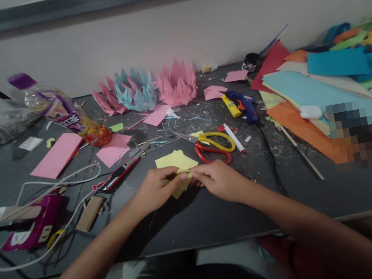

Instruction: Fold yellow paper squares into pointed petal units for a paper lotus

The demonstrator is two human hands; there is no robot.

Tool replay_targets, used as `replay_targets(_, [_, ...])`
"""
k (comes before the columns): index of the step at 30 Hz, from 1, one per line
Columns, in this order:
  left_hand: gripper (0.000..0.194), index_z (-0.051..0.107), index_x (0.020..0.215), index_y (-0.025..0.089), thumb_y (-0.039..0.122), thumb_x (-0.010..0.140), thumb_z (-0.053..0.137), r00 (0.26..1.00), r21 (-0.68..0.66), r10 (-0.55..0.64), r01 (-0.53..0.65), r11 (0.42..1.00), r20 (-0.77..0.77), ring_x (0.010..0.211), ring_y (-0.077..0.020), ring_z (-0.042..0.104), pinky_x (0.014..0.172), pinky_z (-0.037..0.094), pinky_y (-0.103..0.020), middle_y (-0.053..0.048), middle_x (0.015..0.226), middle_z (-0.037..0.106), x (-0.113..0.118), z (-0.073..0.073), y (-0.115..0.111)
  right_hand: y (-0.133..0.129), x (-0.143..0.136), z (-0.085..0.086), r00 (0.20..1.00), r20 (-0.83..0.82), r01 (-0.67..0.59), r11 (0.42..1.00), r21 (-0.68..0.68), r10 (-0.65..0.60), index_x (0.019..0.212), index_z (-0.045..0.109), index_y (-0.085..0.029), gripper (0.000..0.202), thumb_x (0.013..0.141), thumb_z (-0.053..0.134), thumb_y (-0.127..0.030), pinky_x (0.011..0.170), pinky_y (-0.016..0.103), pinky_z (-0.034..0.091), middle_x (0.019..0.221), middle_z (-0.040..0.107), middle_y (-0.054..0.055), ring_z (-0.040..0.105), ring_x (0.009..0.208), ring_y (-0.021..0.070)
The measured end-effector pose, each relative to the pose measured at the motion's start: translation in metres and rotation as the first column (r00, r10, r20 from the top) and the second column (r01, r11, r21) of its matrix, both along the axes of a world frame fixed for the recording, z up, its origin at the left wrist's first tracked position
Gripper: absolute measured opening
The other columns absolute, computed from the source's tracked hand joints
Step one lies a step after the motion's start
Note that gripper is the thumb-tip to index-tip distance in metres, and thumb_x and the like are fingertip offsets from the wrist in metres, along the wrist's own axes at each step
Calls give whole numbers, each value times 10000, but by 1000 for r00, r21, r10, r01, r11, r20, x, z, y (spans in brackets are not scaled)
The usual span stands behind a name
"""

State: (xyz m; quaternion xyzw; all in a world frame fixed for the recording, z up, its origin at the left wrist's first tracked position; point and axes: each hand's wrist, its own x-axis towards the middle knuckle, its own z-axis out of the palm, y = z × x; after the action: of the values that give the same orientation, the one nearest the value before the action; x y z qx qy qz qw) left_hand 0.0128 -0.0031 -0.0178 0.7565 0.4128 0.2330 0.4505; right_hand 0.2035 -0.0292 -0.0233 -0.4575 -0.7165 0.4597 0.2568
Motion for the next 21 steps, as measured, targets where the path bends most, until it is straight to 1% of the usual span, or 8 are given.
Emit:
replay_targets(2, [213, 686, 816, 131, 279, 838, 534, 999, 87, 37, -40, 995, 32, 650, -119, 590, 590, 436, -191, -25, 740, 688, 1, -1, 0, -1, 0, 1, 1000, 3, 2, 1000, -25, -2, 856, 666, -154, 294, 895, 405, -281, 681, 290, 529, 799, 706, 66, 659, 729, 162])
replay_targets(4, [202, 689, 891, 137, 259, 839, 535, 992, 109, 71, -82, 991, 106, 738, -135, 619, 654, 455, -204, -43, 851, 709, 0, -3, 1, -2, -1, 1, 1000, 1, 16, 998, -60, -16, 792, 646, -150, 285, 891, 415, -285, 674, 283, 527, 778, 705, 69, 661, 715, 162])
replay_targets(7, [180, 694, 854, 136, 240, 831, 549, 987, 108, 66, -82, 991, 144, 764, -145, 635, 678, 465, -213, -52, 863, 714, -1, -6, 2, -3, -1, 2, 999, -21, 29, 995, -97, -31, 784, 629, -149, 275, 886, 435, -317, 665, 274, 524, 780, 706, 74, 663, 717, 163])
replay_targets(10, [169, 689, 832, 137, 220, 830, 542, 987, 126, 54, -74, 989, 152, 771, -142, 634, 690, 468, -218, -53, 859, 711, -1, -3, 0, -2, -3, 3, 999, -47, 22, 996, -83, -26, 746, 622, -153, 313, 887, 434, -359, 621, 263, 520, 729, 698, 69, 656, 667, 159])
replay_targets(12, [170, 682, 828, 134, 219, 832, 535, 985, 100, 57, -74, 992, 161, 769, -137, 627, 684, 469, -215, -54, 859, 705, -1, 2, -1, -1, -4, 5, 999, -39, 27, 1000, -11, -28, 720, 617, -160, 319, 893, 422, -343, 598, 256, 510, 689, 688, 57, 646, 628, 151])
replay_targets(16, [199, 657, 910, 134, 283, 794, 596, 973, -70, 31, -15, 997, 231, 655, -102, 587, 586, 454, -195, -42, 838, 682, -2, 14, 4, 5, -1, 11, 995, 57, 67, 967, 246, -83, 732, 634, -183, 291, 899, 420, -290, 591, 265, 480, 670, 671, 30, 624, 611, 149])
replay_targets(18, [233, 650, 930, 138, 296, 759, 639, 968, -118, 23, 7, 993, 251, 618, -88, 567, 555, 447, -186, -32, 808, 671, -2, 18, 10, 10, 1, 15, 987, 108, 69, 930, 360, -116, 764, 656, -204, 289, 902, 423, -305, 617, 286, 474, 711, 675, 31, 624, 668, 167])
replay_targets(21, [204, 654, 918, 144, 271, 761, 628, 966, -111, 81, -55, 992, 247, 627, -88, 568, 558, 458, -185, -27, 786, 667, -2, 19, 19, 20, 1, 19, 978, 113, 107, 891, 440, -174, 879, 681, -231, 230, 876, 476, -334, 695, 319, 485, 846, 695, 44, 630, 809, 201])
